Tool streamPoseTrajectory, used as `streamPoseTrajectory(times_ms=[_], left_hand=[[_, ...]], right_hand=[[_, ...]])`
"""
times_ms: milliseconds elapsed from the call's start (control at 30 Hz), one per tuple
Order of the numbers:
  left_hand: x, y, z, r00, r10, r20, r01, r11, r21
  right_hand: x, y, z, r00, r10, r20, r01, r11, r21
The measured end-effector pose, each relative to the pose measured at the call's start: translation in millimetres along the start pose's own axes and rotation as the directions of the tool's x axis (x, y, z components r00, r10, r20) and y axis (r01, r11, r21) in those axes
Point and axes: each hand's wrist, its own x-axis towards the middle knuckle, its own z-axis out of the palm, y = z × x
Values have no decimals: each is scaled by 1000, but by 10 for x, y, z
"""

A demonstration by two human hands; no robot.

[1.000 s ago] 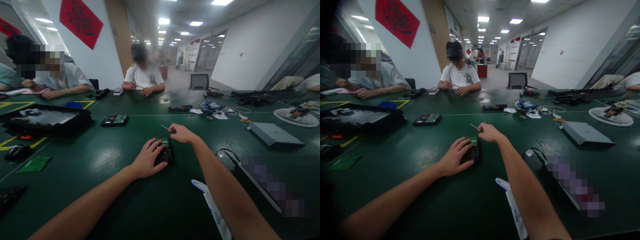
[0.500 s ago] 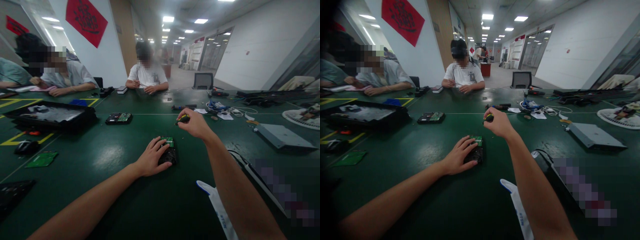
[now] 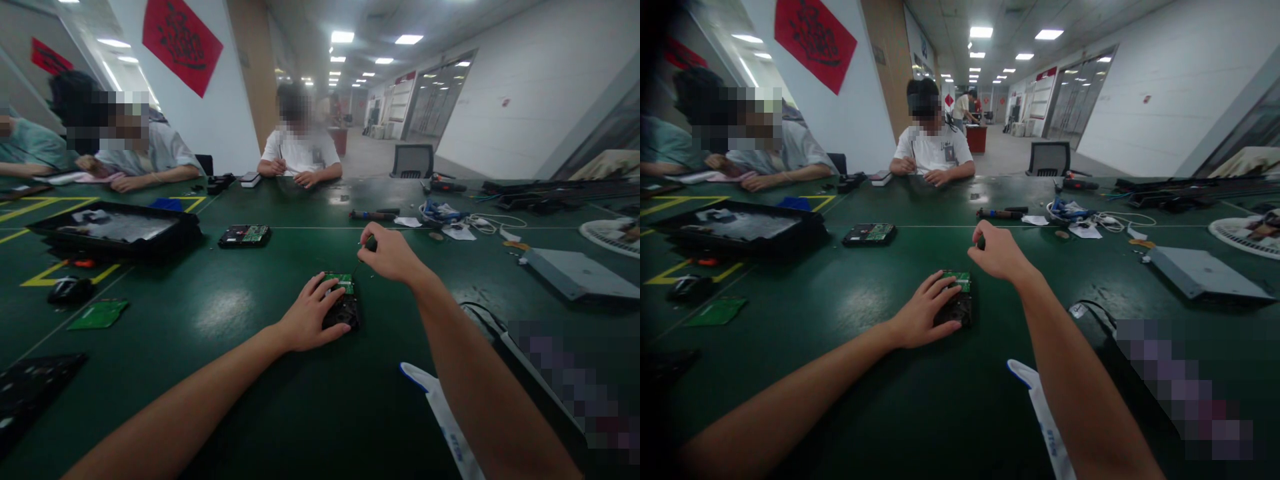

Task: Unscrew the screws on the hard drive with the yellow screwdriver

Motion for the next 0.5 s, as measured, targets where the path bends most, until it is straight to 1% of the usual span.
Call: streamPoseTrajectory(times_ms=[133, 333, 500], left_hand=[[1, -6, 4, 1000, 1, -6, -2, 1000, -12], [1, -2, -2, 1000, 0, -2, 0, 1000, -17], [2, 3, -11, 1000, -3, -1, 3, 1000, -12]], right_hand=[[0, 2, 14, 1000, -8, -10, 8, 1000, -2], [-1, 24, 58, 1000, -23, 8, 23, 1000, -13], [-7, 8, 53, 999, -35, 29, 36, 999, -22]])
